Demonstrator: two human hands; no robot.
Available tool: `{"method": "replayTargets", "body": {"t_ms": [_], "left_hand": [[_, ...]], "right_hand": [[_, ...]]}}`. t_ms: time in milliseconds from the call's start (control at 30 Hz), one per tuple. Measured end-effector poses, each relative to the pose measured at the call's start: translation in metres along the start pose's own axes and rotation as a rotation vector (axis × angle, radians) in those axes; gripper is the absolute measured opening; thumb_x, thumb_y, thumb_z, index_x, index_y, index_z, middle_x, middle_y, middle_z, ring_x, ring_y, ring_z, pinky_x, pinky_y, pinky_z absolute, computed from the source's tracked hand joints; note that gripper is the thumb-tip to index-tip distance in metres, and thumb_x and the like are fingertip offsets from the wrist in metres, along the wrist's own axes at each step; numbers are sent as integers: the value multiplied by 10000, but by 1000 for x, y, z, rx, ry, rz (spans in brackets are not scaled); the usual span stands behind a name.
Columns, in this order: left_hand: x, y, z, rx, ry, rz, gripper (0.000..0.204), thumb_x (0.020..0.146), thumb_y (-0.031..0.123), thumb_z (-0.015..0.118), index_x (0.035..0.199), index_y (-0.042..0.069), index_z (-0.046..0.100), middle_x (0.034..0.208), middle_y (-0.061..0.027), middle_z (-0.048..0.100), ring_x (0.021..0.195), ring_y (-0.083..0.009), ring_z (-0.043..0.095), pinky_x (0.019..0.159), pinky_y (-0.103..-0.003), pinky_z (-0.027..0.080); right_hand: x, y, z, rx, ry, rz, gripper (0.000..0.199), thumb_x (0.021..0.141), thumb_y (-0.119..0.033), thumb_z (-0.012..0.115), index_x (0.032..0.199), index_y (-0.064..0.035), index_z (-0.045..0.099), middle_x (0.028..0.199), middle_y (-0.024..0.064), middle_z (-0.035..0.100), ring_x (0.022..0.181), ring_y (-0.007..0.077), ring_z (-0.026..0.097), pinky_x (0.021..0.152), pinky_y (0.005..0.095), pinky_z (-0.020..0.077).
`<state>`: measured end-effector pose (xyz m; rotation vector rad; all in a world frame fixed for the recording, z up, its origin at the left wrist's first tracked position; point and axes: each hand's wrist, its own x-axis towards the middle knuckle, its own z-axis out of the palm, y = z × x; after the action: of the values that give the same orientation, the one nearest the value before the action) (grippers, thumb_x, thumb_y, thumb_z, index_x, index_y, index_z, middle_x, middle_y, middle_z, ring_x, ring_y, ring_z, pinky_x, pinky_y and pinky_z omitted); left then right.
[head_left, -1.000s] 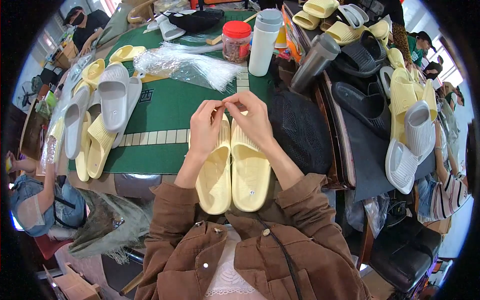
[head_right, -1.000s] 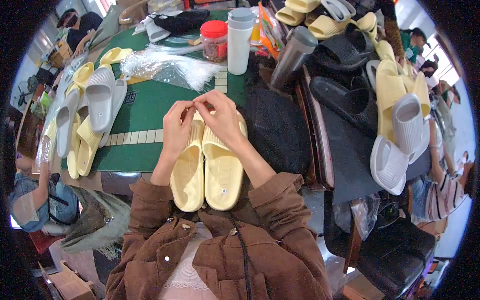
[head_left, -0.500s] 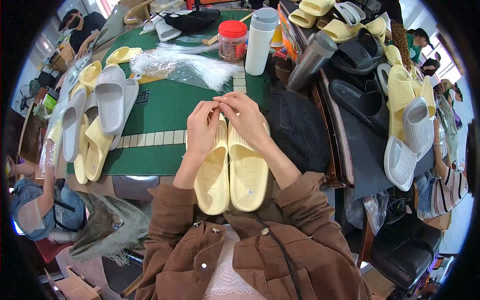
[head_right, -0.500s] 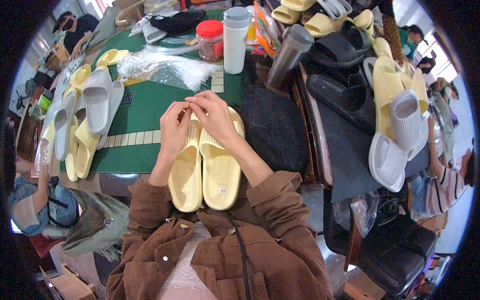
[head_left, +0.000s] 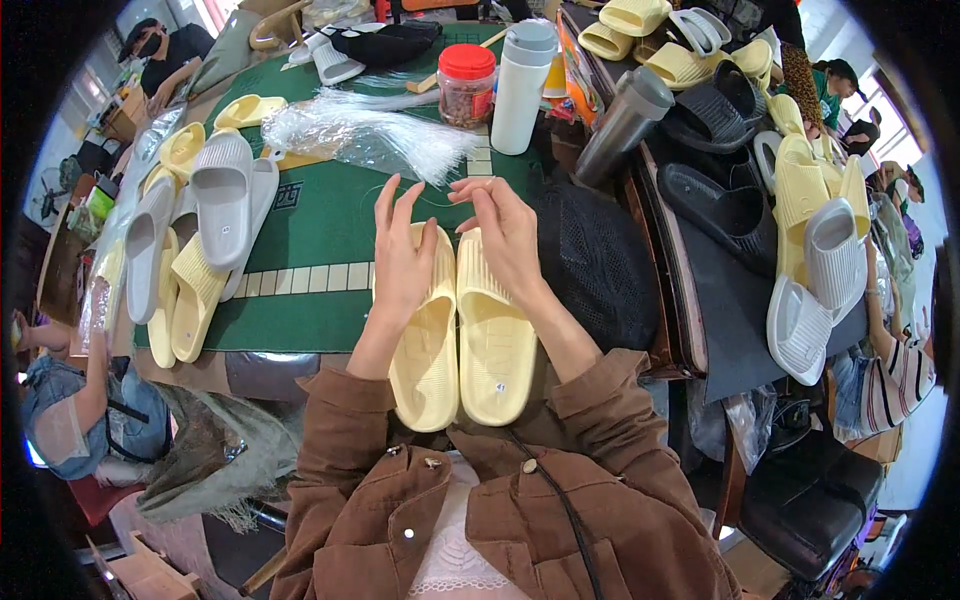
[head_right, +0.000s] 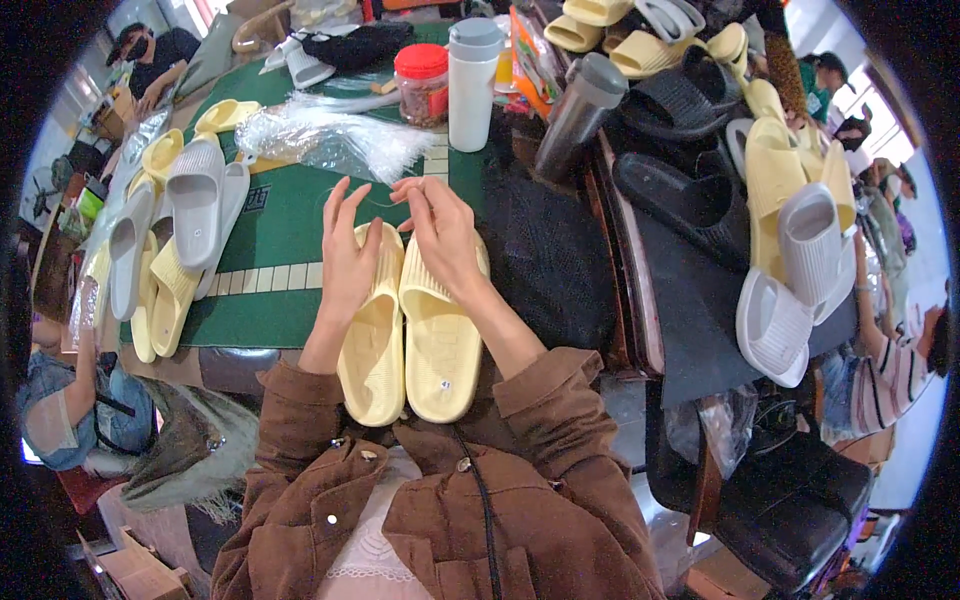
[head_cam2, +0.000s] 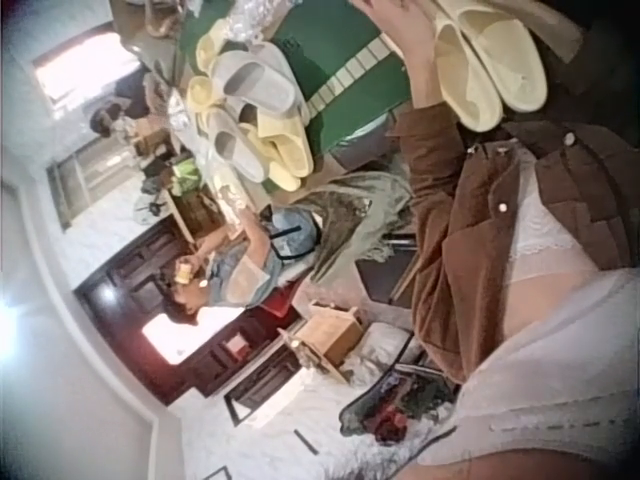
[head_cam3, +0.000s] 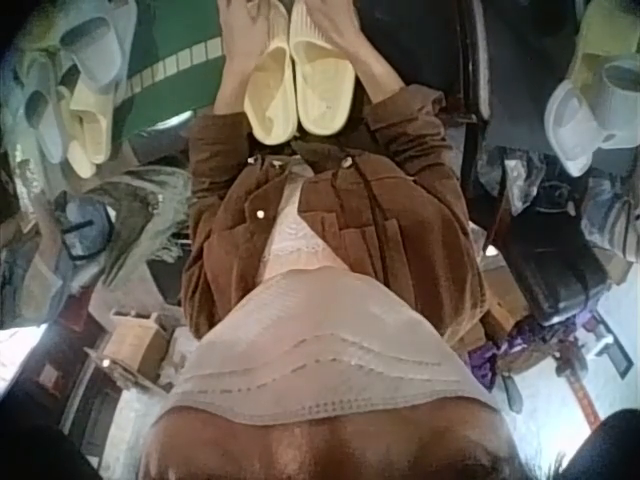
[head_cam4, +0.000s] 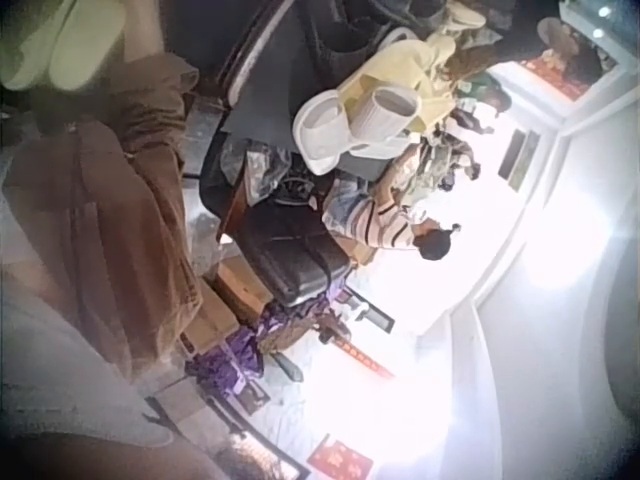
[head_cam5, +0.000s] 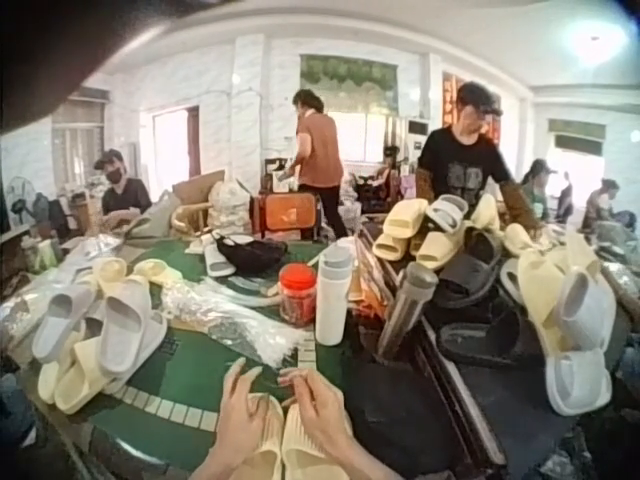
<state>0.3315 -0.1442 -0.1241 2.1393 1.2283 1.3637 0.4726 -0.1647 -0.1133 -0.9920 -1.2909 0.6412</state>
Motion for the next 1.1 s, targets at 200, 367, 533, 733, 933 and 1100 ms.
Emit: {"method": "replayTargets", "body": {"t_ms": [200,367,533,733,933,1100], "left_hand": [[-2,-4,0,17,-42,-20,424,881,49,600,1293,59,498,1428,-177,366,1288,-360,421,1004,-404,415],[-2,-3,-2,14,-61,-21,425,885,58,597,1299,58,500,1428,-183,367,1285,-361,423,1003,-397,413],[-1,-3,-2,0,-85,-36,401,889,78,587,1281,36,515,1421,-189,376,1282,-363,425,1021,-397,395],[-1,-5,-3,-50,-83,-54,394,891,81,577,1277,26,522,1417,-188,390,1297,-350,414,1057,-393,359],[0,-3,-2,-34,-104,-70,386,893,65,566,1276,32,532,1425,-176,395,1312,-337,407,1069,-385,352],[-1,-5,-3,-45,-120,-65,373,886,53,565,1258,30,549,1409,-163,421,1295,-329,431,1052,-376,367]], "right_hand": [[-1,-6,-2,91,7,-26,180,1013,-67,390,988,21,545,1068,134,640,960,182,659,657,276,583],[-3,-13,-7,174,62,-78,186,1034,-102,342,1025,1,496,1038,136,635,967,203,660,649,278,584],[-16,-47,-1,615,73,158,208,1049,-216,348,1031,-54,476,919,87,605,894,199,658,671,308,575],[-36,-118,-18,725,16,132,218,1048,-219,354,1030,-41,478,793,72,524,749,176,592,643,300,546],[-60,-159,-101,-109,403,-547,226,1033,-178,346,1004,2,481,803,113,574,670,116,511,605,223,418],[-82,-176,-186,-711,946,-798,199,1014,-151,390,961,-1,509,778,123,590,692,159,533,634,248,414]]}}
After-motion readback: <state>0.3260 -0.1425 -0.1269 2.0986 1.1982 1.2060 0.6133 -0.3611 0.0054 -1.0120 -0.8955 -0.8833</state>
